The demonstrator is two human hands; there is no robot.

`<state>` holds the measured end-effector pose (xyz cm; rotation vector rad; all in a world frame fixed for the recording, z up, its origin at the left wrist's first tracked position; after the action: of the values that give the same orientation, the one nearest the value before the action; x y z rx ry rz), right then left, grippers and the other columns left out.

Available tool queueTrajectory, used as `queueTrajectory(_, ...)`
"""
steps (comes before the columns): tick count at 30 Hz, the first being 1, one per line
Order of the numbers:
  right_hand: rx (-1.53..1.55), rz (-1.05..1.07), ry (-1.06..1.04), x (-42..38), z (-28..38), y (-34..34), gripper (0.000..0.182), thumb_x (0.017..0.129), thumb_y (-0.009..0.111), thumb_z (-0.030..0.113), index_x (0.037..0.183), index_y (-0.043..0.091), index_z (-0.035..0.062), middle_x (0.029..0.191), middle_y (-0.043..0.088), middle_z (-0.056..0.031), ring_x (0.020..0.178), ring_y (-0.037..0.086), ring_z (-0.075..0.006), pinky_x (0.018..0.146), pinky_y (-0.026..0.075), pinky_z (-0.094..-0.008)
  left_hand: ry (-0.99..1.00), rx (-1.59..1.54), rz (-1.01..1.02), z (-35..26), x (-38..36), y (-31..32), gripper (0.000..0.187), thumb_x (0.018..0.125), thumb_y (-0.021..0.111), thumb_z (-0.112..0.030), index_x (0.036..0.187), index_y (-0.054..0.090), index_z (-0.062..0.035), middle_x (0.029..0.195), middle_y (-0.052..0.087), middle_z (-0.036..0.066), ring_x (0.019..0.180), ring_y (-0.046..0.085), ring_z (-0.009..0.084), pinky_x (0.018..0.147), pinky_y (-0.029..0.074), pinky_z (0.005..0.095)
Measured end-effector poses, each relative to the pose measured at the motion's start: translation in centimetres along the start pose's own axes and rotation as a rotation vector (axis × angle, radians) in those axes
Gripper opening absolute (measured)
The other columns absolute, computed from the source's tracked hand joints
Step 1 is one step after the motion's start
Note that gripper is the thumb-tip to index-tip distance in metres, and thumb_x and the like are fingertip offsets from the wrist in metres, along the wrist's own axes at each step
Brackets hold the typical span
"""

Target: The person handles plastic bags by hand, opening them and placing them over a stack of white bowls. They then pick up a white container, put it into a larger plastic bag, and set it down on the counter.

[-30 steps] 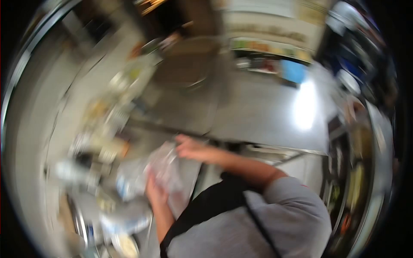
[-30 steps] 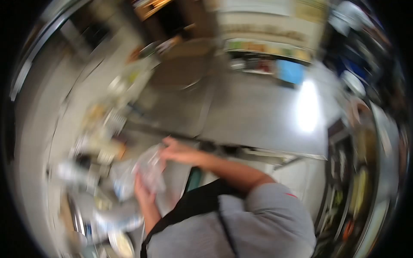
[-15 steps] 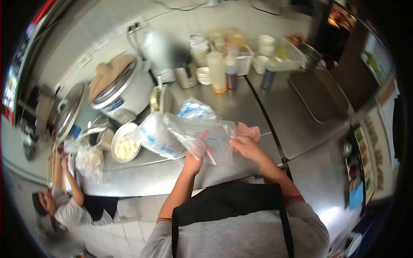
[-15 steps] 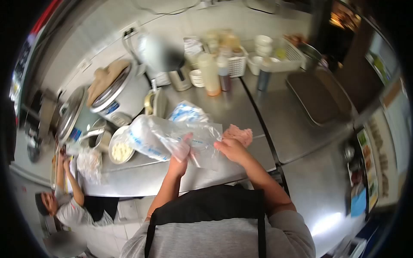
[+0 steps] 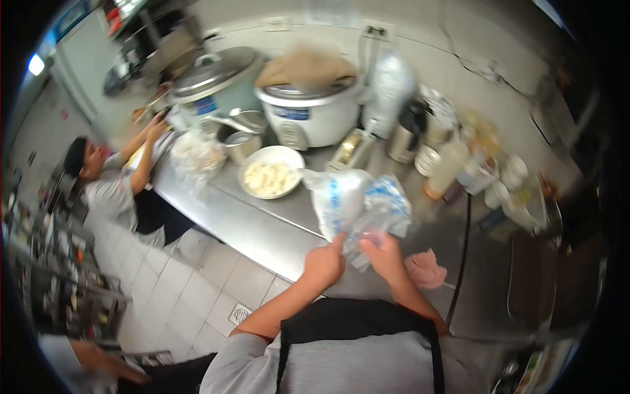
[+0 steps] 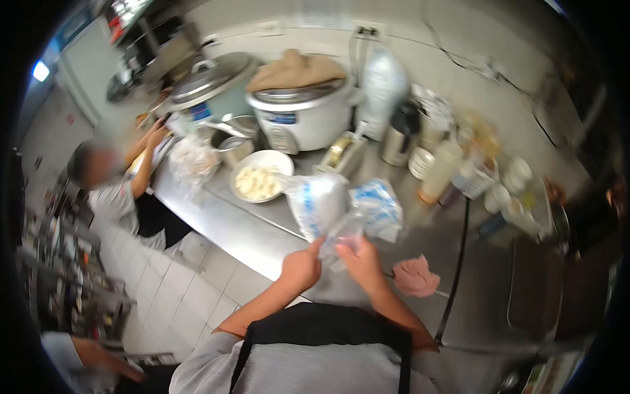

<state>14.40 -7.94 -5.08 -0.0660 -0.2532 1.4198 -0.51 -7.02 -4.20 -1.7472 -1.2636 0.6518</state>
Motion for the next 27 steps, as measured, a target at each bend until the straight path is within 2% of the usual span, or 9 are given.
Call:
queueTrajectory(4,0.11,0.121,0.042,0.5,-1.1,-1.5,0.016,0.074,0.057,0.014,0.075,0.056,-0.0021,0.068,0.057,-0.0037,0.061,0.05,-0.0087,0.055,0.04,-0.0225,0.008,-0.103,0.032,1.3,-0.4,0.6,0.043,0.071,0.046,-0.012,0.113,0.042,-0.0076,0.068,0.056,0.019,0.064,0.055,0.0341,0.058,0.042,0.0429)
queueTrajectory(8,-0.087,0.159,0.015,0.2,-1.0,-1.8,0.017,0.074,0.057,0.015,0.072,0.056,-0.0016,0.065,0.056,-0.0025,0.058,0.049,-0.0083,0.052,0.038,-0.0224,0.059,-0.187,0.084,2.1,-1.0,0.7,0.041,0.073,0.047,-0.015,0.113,0.041,-0.0081,0.066,0.056,0.018,0.066,0.055,0.0342,0.06,0.043,0.0421)
queueTrajectory(9,-0.102,0.141,0.027,0.1,-1.4,-1.8,0.017,0.075,0.056,0.016,0.071,0.056,-0.0014,0.064,0.055,-0.0023,0.057,0.048,-0.0083,0.051,0.038,-0.0226,-0.022,-0.227,0.224,1.8,-1.1,-0.3,0.047,0.074,0.052,-0.026,0.116,0.04,-0.0081,0.081,0.056,0.019,0.074,0.055,0.0326,0.064,0.043,0.0395)
queueTrajectory(12,-0.127,0.166,-0.023,-0.3,-1.2,-0.7,0.018,0.075,0.056,0.016,0.072,0.057,-0.0008,0.062,0.054,-0.0037,0.056,0.048,-0.0091,0.05,0.038,-0.0241,0.093,-0.439,0.07,1.5,-1.6,-2.1,0.058,0.072,0.056,-0.037,0.118,0.038,-0.0062,0.102,0.049,0.019,0.085,0.053,0.0299,0.071,0.042,0.0359)
queueTrajectory(15,-0.116,0.361,-0.154,-1.0,-0.5,0.4,0.018,0.076,0.056,0.017,0.075,0.057,-0.0008,0.063,0.054,-0.0056,0.057,0.048,-0.0104,0.051,0.039,-0.0257,0.438,-0.491,-0.251,1.7,-0.9,-2.4,0.068,0.07,0.06,-0.041,0.12,0.035,-0.0036,0.116,0.04,0.016,0.094,0.051,0.0247,0.078,0.04,0.0325)
queueTrajectory(19,-0.164,0.474,-0.158,-1.8,1.3,1.0,0.017,0.075,0.058,0.018,0.076,0.057,0.0006,0.066,0.054,-0.0046,0.06,0.049,-0.0091,0.053,0.039,-0.0239,0.383,-0.874,0.059,1.9,-0.8,-0.7,0.05,0.073,0.061,-0.029,0.11,0.043,-0.0015,0.102,0.05,0.01,0.088,0.051,0.0152,0.077,0.039,0.0275)
queueTrajectory(21,0.183,0.368,0.001,-2.0,1.5,1.1,0.015,0.075,0.058,0.017,0.073,0.056,0.0019,0.065,0.053,-0.0023,0.059,0.047,-0.0071,0.052,0.038,-0.0217,0.25,-0.969,0.212,2.1,-1.0,-0.5,0.039,0.074,0.06,-0.024,0.103,0.047,-0.0013,0.093,0.054,0.007,0.085,0.049,0.0111,0.076,0.039,0.0253)
queueTrajectory(22,0.356,0.313,0.082,-2.1,1.5,1.1,0.014,0.075,0.059,0.016,0.071,0.055,0.0026,0.064,0.053,-0.0011,0.058,0.046,-0.0061,0.051,0.038,-0.0206,0.22,-1.008,0.194,2.4,-0.8,-0.4,0.035,0.075,0.06,-0.023,0.1,0.047,-0.0013,0.09,0.054,0.006,0.084,0.049,0.01,0.075,0.039,0.0249)
queueTrajectory(27,0.231,0.249,0.238,-2.8,0.1,0.5,0.018,0.076,0.058,0.015,0.064,0.05,0.0041,0.066,0.051,0.0013,0.055,0.041,-0.0037,0.047,0.033,-0.0193,0.12,-0.929,0.095,3.4,-0.4,-1.3,0.033,0.072,0.062,-0.021,0.095,0.048,-0.0011,0.082,0.053,0.006,0.077,0.05,0.0128,0.071,0.039,0.0259)
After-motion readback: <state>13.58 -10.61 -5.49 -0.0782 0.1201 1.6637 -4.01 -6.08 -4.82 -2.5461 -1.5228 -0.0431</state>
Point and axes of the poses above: each hand's wrist, its own x-axis towards the middle knuckle, its own y-axis out of the palm, z = x × y, the point moved 2 cm from there along x, towards the middle knuckle
